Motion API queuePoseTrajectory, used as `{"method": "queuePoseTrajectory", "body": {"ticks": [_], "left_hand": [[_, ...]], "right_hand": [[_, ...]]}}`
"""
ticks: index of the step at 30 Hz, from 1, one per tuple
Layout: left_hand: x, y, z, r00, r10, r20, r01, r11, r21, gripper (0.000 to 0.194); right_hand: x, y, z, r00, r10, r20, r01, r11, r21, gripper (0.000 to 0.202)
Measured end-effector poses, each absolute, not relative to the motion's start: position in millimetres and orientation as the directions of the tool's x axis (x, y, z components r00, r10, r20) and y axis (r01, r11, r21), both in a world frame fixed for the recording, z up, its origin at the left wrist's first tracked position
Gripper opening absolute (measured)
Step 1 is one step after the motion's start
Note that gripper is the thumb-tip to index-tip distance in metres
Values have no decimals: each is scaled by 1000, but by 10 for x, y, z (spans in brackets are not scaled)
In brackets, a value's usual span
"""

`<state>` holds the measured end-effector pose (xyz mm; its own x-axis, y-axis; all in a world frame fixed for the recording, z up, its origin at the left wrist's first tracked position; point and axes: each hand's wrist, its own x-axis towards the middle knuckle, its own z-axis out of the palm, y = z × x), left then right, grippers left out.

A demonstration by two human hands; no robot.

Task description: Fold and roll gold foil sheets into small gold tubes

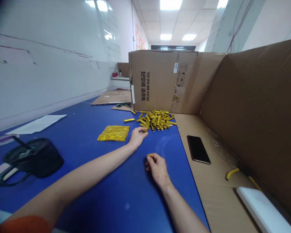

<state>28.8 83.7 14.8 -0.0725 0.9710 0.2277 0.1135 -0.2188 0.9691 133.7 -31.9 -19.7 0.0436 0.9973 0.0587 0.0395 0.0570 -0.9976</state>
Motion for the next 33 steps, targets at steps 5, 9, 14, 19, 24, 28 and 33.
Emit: {"method": "queuePoseTrajectory", "body": {"ticks": [5,9,14,19,24,28,33], "left_hand": [[376,1291,157,5,936,351,425,-320,847,27],[423,1604,160,95,912,400,549,-383,743,30],[483,1812,62,213,894,393,611,-436,661,30],[469,1819,-44,205,899,388,675,-416,609,31],[155,1796,13,38,898,439,768,-307,562,44],[-402,1734,37,-90,882,463,851,-173,496,31],[-1187,1574,-27,-206,901,382,909,33,415,30]], "right_hand": [[1326,-316,-202,29,997,72,68,70,-995,22],[1313,-314,-203,21,997,70,92,68,-993,20],[1296,-313,-198,17,998,58,113,55,-992,20],[1286,-324,-184,15,998,53,128,50,-991,20],[1300,-326,-196,15,998,66,136,63,-989,21],[1315,-329,-195,10,997,82,144,80,-986,20],[1324,-342,-174,14,996,90,153,87,-984,22]]}}
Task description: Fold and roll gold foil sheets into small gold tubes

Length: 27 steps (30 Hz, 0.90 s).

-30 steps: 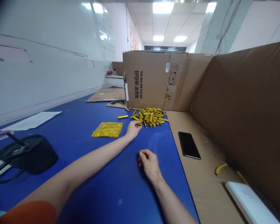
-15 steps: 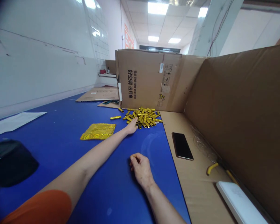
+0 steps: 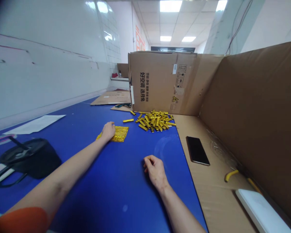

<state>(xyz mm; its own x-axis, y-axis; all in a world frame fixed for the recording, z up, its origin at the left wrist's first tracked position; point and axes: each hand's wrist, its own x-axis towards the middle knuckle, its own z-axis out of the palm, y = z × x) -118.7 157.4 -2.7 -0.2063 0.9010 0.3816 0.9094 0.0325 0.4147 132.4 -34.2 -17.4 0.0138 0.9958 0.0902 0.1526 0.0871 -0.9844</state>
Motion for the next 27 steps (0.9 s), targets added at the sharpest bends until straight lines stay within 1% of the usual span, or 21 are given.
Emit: {"method": "queuePoseTrajectory", "body": {"ticks": [3,6,7,10,12,14,17,20,22,25,27], "left_hand": [[-1465,1469,-91,-207,932,297,929,91,359,29],[-1552,1358,-186,-129,971,203,950,62,308,31],[-1553,1316,-223,-97,979,177,956,42,291,35],[-1526,1185,-323,-22,993,119,970,-8,244,59],[-1505,1108,-361,4,995,100,975,-26,220,62],[-1486,1054,-367,24,994,107,979,-45,199,54],[-1454,1023,-332,74,986,149,980,-99,173,37],[-1421,1029,-292,128,978,166,973,-157,171,24],[-1403,1037,-283,139,975,173,969,-170,180,21],[-1383,1036,-294,126,966,225,967,-170,190,28],[-1375,1029,-306,119,952,281,964,-179,197,23]], "right_hand": [[1332,-343,-176,12,996,90,158,87,-984,23],[1343,-339,-187,9,996,92,162,89,-983,24],[1346,-338,-189,8,996,94,162,91,-983,24],[1351,-340,-189,7,995,96,160,94,-983,24],[1350,-344,-182,7,995,96,158,94,-983,23],[1350,-348,-174,9,995,95,157,92,-983,23],[1354,-351,-171,12,996,93,160,90,-983,23],[1362,-346,-177,16,996,91,165,87,-982,24],[1366,-340,-182,20,996,90,168,85,-982,25],[1366,-331,-191,20,996,88,173,83,-981,26],[1367,-326,-197,19,996,87,177,82,-981,27]]}}
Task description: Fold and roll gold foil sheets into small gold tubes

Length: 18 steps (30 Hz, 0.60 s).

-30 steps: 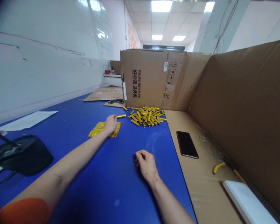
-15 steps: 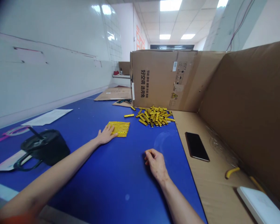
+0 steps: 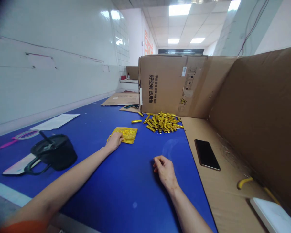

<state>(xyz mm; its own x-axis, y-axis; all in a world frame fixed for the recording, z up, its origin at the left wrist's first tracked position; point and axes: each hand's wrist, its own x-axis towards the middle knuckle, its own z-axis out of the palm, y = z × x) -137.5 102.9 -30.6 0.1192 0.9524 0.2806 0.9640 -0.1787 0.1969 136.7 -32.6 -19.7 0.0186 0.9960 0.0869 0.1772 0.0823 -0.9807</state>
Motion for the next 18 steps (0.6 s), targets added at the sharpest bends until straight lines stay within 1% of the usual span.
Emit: {"method": "queuePoseTrajectory", "body": {"ticks": [2,4,8,11,14,16,18], "left_hand": [[-1373,1019,-309,109,933,344,959,-190,210,13],[-1379,1010,-290,79,906,415,954,-190,234,10],[-1412,1017,-169,-15,834,551,942,-173,287,19],[-1434,1054,-60,-32,810,585,937,-179,300,26],[-1436,1079,-22,53,853,519,935,-225,273,22],[-1426,1067,-43,150,896,418,929,-273,252,18],[-1414,1031,-79,222,927,303,921,-302,248,18]], "right_hand": [[1368,-323,-201,18,996,88,182,83,-980,27],[1369,-323,-203,17,996,90,188,85,-978,27],[1368,-331,-196,12,996,92,198,88,-976,25],[1364,-337,-183,6,996,85,198,83,-977,24],[1358,-338,-168,7,997,83,194,80,-978,24],[1357,-335,-165,8,996,84,194,80,-978,24],[1358,-331,-170,7,996,85,196,82,-977,24]]}}
